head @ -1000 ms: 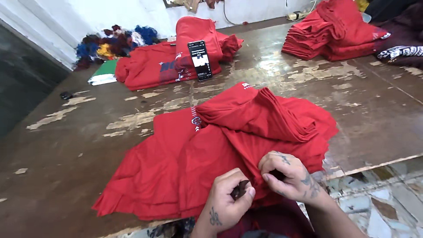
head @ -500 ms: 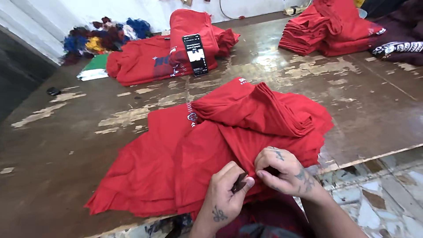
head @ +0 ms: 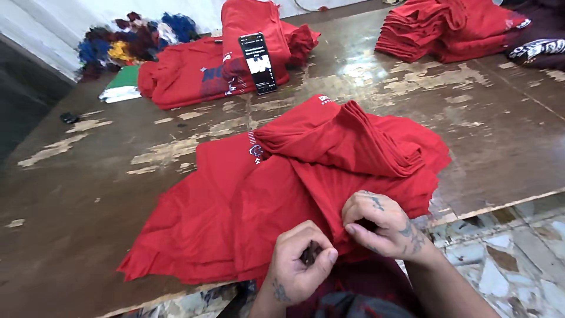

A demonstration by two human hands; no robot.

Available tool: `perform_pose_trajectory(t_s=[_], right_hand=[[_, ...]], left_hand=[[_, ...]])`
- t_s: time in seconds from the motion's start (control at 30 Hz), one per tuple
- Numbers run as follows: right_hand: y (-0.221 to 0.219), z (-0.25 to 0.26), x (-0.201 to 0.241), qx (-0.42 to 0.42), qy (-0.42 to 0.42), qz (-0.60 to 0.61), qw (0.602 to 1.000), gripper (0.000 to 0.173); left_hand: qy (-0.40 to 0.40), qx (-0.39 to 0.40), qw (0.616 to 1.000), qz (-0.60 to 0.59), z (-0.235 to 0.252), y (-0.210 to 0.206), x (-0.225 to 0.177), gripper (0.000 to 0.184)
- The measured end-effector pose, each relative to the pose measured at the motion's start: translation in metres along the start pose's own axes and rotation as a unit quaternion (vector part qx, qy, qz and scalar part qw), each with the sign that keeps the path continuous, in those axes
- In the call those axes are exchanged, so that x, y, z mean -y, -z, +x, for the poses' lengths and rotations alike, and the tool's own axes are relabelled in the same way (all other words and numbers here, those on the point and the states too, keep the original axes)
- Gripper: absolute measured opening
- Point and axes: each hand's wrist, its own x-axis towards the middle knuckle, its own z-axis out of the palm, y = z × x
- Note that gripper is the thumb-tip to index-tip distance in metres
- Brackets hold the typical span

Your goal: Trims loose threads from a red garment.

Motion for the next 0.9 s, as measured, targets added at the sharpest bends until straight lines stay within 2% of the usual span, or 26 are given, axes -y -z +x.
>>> perform_pose_trajectory(t_s=[0.13,0.2,0.27,0.33,0.43,0.53,0.6,0.67,0.73,0.8,0.83,0.9], right_hand=[[0.002,0.000,0.000,-0.008,-0.002,0.001,1.000,0.026],[0.003,0.000,0.001,-0.012,-0.009,0.010,1.000,0.026],[0.002,0.000,0.001,-0.015,-0.009,0.013,1.000,0.025],[0.002,-0.001,0.001,-0.013,-0.008,0.011,1.000,0.025],[0.001,0.000,0.002,0.000,-0.005,0.008,1.000,0.025],[0.001,0.000,0.002,0.018,0.003,-0.013,1.000,0.026],[-0.001,-0.001,0.002,0.032,0.010,-0.051,0.998,0.026],[-0.004,-0.001,0.005,0.037,0.011,-0.073,0.997,0.025],[-0.004,-0.001,0.005,0.024,0.009,-0.065,0.998,0.025],[-0.002,-0.002,0.006,0.007,0.009,-0.052,0.999,0.025],[-0.002,-0.003,0.006,0.002,0.009,-0.050,0.999,0.025],[-0.004,-0.004,0.007,0.004,0.009,-0.051,0.999,0.025]], left_hand=[[0.015,0.049,0.997,-0.062,-0.001,0.005,-0.001,0.027],[0.044,0.013,0.997,-0.053,-0.002,0.004,-0.005,0.026],[0.074,-0.044,0.996,0.002,-0.002,-0.001,-0.010,0.034],[0.083,-0.068,0.992,0.063,0.000,-0.010,-0.014,0.039],[0.078,-0.085,0.991,0.071,0.000,-0.021,-0.016,0.016],[0.095,-0.096,0.988,-0.073,-0.004,-0.018,-0.014,0.015],[0.128,-0.088,0.964,-0.214,-0.007,-0.019,-0.014,0.014],[0.142,-0.079,0.947,-0.278,-0.009,-0.021,-0.017,0.012],[0.123,-0.112,0.966,-0.197,-0.010,-0.022,-0.021,0.013],[0.105,-0.141,0.984,-0.031,-0.007,-0.022,-0.023,0.030],[0.108,-0.131,0.985,0.027,-0.006,-0.023,-0.022,0.035],[0.115,-0.115,0.984,0.071,-0.005,-0.028,-0.021,0.023]])
